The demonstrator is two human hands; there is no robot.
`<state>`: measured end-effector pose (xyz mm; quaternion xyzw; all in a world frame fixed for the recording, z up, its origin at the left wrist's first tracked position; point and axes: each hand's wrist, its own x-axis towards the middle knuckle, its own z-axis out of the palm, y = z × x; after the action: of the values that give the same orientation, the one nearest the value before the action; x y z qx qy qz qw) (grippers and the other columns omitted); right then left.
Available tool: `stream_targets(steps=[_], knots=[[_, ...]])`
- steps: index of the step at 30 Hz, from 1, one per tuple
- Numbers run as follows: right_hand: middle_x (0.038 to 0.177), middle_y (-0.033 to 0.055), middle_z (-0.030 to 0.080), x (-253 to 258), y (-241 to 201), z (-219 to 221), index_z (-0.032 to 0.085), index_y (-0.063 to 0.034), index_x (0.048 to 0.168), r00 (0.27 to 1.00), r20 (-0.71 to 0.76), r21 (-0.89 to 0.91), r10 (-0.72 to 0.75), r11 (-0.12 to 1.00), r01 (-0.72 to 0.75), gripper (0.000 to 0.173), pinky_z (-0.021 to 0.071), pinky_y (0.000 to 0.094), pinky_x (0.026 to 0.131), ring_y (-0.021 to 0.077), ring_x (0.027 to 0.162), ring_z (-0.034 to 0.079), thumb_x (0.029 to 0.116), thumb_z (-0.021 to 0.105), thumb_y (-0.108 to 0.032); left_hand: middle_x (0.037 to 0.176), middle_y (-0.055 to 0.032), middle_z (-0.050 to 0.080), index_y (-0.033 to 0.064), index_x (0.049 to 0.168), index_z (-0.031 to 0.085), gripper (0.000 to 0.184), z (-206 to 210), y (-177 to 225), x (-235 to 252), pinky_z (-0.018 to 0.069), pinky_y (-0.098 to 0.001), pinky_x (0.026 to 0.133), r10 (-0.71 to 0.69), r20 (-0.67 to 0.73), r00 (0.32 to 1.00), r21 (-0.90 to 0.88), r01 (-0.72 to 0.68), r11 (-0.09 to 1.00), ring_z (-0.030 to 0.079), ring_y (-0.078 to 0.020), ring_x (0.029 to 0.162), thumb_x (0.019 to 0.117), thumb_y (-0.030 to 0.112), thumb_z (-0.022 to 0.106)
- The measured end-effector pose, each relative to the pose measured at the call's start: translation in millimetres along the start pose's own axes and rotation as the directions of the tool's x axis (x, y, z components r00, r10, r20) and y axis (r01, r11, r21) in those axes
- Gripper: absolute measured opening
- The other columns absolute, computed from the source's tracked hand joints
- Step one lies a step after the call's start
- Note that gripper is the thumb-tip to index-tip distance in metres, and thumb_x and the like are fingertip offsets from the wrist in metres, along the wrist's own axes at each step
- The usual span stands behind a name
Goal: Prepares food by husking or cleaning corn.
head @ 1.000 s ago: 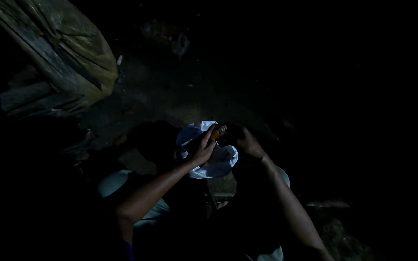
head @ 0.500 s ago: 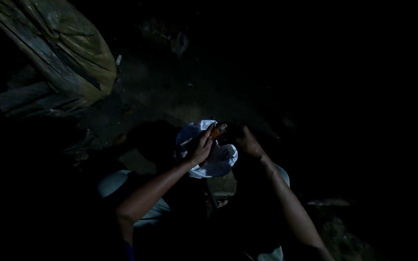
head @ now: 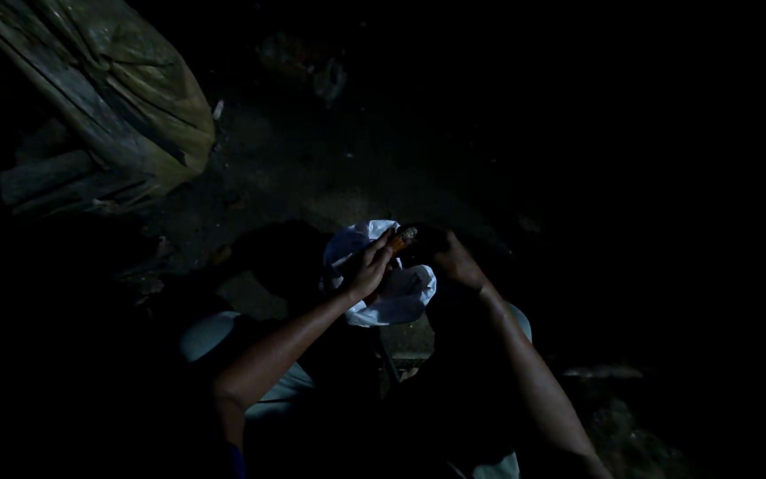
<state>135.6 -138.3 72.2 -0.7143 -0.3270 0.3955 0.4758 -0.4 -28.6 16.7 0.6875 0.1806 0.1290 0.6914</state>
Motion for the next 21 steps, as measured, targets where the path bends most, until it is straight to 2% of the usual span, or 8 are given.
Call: stream_targets(steps=[1, 3, 7, 10, 13, 18, 21], knots=[[0.098, 0.0077, 0.069, 0, 0, 0, 0.057, 0.0051, 0.128, 1.0, 0.001, -0.004, -0.008, 1.0, 0.008, 0.025, 0.0624, 0.0274, 0.074, 0.0093, 0.079, 0.071, 0.1041, 0.052, -0.002, 0.154, -0.0174, 0.047, 0.0016, 0.156, 0.039, 0.046, 0, 0, 0, 0.0511, -0.0384, 0.097, 0.0, 0.001, 1.0, 0.008, 0.0, 1.0, 0.062, -0.0233, 0.118, 0.1117, 0.015, 0.033], [0.098, 0.0081, 0.069, 1, 1, 0, 0.057, 0.0049, 0.128, 1.0, 0.002, -0.02, -0.009, 1.0, 0.01, 0.026, 0.0624, 0.0273, 0.074, 0.0093, 0.079, 0.071, 0.1042, 0.053, -0.003, 0.152, -0.0195, 0.049, 0.0, 0.154, 0.04, 0.046, 0, -3, 1, 0.0497, -0.0393, 0.098, 0.019, -0.014, 1.0, 0.035, -0.018, 0.999, 0.061, -0.0252, 0.119, 0.1111, 0.013, 0.033], [0.105, 0.0109, 0.069, 3, 4, -1, 0.056, 0.0052, 0.132, 1.0, 0.006, -0.053, -0.007, 0.999, 0.007, 0.029, 0.0626, 0.0291, 0.076, 0.0115, 0.082, 0.071, 0.1043, 0.053, -0.003, 0.152, -0.0212, 0.049, -0.002, 0.154, 0.039, 0.047, 0, -9, 4, 0.0455, -0.0376, 0.106, 0.052, -0.008, 0.999, 0.048, -0.052, 0.997, 0.057, -0.0246, 0.128, 0.1101, 0.011, 0.032], [0.104, 0.0081, 0.069, -1, -1, -3, 0.057, 0.0035, 0.13, 1.0, 0.011, -0.048, -0.003, 0.999, 0.004, 0.027, 0.0617, 0.028, 0.077, 0.0091, 0.083, 0.07, 0.104, 0.052, -0.002, 0.151, -0.0215, 0.048, -0.0031, 0.154, 0.039, 0.047, -1, -4, 1, 0.0501, -0.0362, 0.098, 0.06, 0.01, 0.998, -0.021, -0.06, 0.998, 0.061, -0.023, 0.117, 0.1093, 0.01, 0.032], [0.102, 0.0073, 0.069, -1, -2, -6, 0.058, 0.0037, 0.129, 0.999, 0.033, -0.005, -0.021, 1.0, 0.021, 0.027, 0.0626, 0.0282, 0.077, 0.0094, 0.082, 0.071, 0.1036, 0.052, -0.002, 0.155, -0.0178, 0.045, -0.0026, 0.15, 0.045, 0.048, -1, -3, -1, 0.0521, -0.0336, 0.096, 0.053, 0.004, 0.999, -0.094, -0.052, 0.994, 0.063, -0.0184, 0.116, 0.1097, 0.018, 0.03], [0.102, 0.0073, 0.069, 1, 3, -6, 0.056, 0.0039, 0.131, 0.998, 0.052, -0.016, -0.039, 0.999, 0.04, 0.028, 0.063, 0.0276, 0.075, 0.0094, 0.081, 0.071, 0.1035, 0.053, -0.002, 0.15, -0.0196, 0.051, -0.0034, 0.149, 0.046, 0.045, 0, -2, -2, 0.0525, -0.035, 0.094, 0.047, -0.021, 0.999, -0.04, -0.048, 0.998, 0.064, -0.021, 0.112, 0.1123, 0.019, 0.033], [0.103, 0.008, 0.069, 1, 3, -6, 0.058, 0.0027, 0.13, 0.998, 0.049, -0.033, -0.038, 0.999, 0.039, 0.028, 0.0627, 0.0282, 0.075, 0.0104, 0.082, 0.071, 0.1033, 0.054, -0.003, 0.148, -0.0189, 0.052, -0.0017, 0.15, 0.046, 0.044, 1, 2, -2, 0.0532, -0.0344, 0.091, -0.002, -0.032, 0.999, -0.041, 0.001, 0.999, 0.065, -0.0201, 0.106, 0.1126, 0.018, 0.033]])
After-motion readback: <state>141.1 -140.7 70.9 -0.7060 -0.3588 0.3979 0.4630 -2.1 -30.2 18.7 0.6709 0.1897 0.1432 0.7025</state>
